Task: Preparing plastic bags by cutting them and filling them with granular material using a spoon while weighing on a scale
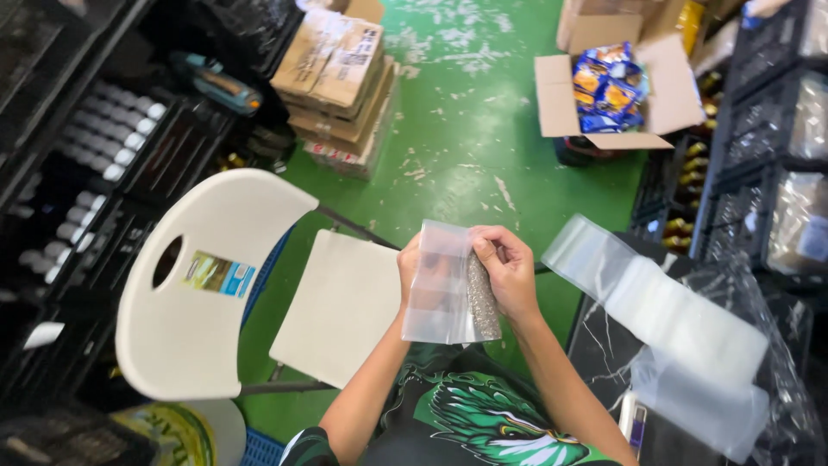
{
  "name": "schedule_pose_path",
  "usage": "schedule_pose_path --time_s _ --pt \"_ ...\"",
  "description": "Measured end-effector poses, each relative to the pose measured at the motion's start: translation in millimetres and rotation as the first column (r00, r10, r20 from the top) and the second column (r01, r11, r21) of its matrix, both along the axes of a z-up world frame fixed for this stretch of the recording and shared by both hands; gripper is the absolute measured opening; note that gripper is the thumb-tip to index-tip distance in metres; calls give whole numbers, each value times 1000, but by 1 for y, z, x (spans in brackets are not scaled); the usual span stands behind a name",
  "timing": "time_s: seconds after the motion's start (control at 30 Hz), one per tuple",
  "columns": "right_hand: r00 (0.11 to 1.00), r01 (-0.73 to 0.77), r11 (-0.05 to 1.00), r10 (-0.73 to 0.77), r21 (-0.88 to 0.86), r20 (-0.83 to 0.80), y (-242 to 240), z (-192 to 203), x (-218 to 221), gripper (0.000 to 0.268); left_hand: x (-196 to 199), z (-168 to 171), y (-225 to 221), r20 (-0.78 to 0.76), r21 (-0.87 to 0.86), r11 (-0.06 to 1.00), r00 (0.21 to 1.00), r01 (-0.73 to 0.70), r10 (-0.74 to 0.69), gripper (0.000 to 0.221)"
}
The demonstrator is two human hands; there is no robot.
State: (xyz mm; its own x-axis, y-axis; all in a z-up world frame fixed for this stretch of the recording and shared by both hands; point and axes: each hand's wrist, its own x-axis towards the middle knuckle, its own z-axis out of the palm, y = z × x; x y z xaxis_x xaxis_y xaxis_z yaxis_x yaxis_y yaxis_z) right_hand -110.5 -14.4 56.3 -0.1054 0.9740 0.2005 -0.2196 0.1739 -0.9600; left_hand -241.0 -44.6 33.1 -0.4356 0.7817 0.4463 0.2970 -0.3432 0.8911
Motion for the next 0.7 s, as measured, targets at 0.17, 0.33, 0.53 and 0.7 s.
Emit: schedule_pose_path --time_s 0.17,0.33,0.53,0.7 --pt "996 91 995 -92 -38 -18 -10 -4 11 7 12 -5 4 10 -29 996 996 90 -90 10" --pt "992 126 991 -127 -52 -16 -15 -5 17 8 17 -26 5 57 -49 990 990 132 -130 10" --pt "987 158 987 -158 -26 -6 -21 -1 23 10 26 9 3 79 -24 984 981 178 -176 11" --pt "973 228 972 -229 -47 -5 -28 -6 36 8 38 12 6 125 -2 959 952 283 -280 10"
